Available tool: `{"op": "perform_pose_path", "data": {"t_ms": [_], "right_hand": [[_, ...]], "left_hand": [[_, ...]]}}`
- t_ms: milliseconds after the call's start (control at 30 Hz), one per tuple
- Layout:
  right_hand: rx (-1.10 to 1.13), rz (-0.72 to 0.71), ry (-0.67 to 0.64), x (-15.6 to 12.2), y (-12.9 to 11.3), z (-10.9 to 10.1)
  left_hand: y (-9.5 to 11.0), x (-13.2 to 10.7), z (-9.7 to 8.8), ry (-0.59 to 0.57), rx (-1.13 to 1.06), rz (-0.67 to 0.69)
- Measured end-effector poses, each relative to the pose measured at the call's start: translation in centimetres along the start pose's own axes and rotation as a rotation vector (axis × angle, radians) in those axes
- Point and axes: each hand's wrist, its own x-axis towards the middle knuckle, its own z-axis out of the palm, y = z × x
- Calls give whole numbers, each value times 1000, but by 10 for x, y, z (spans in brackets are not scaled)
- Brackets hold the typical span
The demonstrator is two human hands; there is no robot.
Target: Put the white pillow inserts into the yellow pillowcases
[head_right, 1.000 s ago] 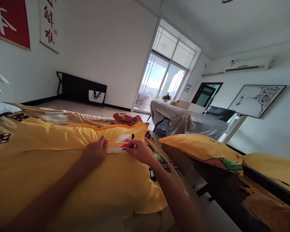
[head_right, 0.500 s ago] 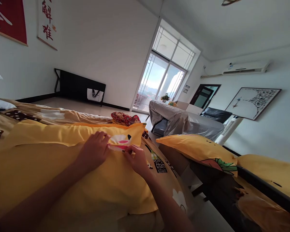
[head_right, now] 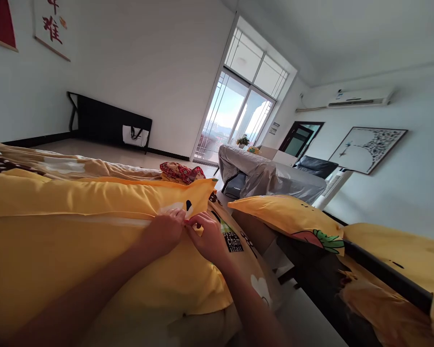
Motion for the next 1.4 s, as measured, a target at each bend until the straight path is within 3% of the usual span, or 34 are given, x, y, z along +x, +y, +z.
{"op": "perform_pose_path", "data": {"t_ms": [267, 433, 633, 833, 1100, 1233, 1400], "right_hand": [[-220, 0, 233, -13, 20, 12], [-310, 68, 321, -27, 36, 29], [-269, 264, 314, -32, 31, 50], [-189, 349, 289, -30, 24, 58], [-207, 485, 186, -20, 20, 56], [-239, 469, 136, -15, 23, 50], [-468, 455, 169, -15, 35, 40]], "left_hand": [[-12, -1, 13, 35, -32, -117], [-12, -2, 14, -1, -3, -83], [-14, -2, 17, -18, 5, -22], [-13, -2, 19, -19, -1, -31], [-14, -4, 26, 4, -10, -15], [-14, -5, 26, 4, -22, -29], [-13, -7, 27, 9, -16, -65]]}}
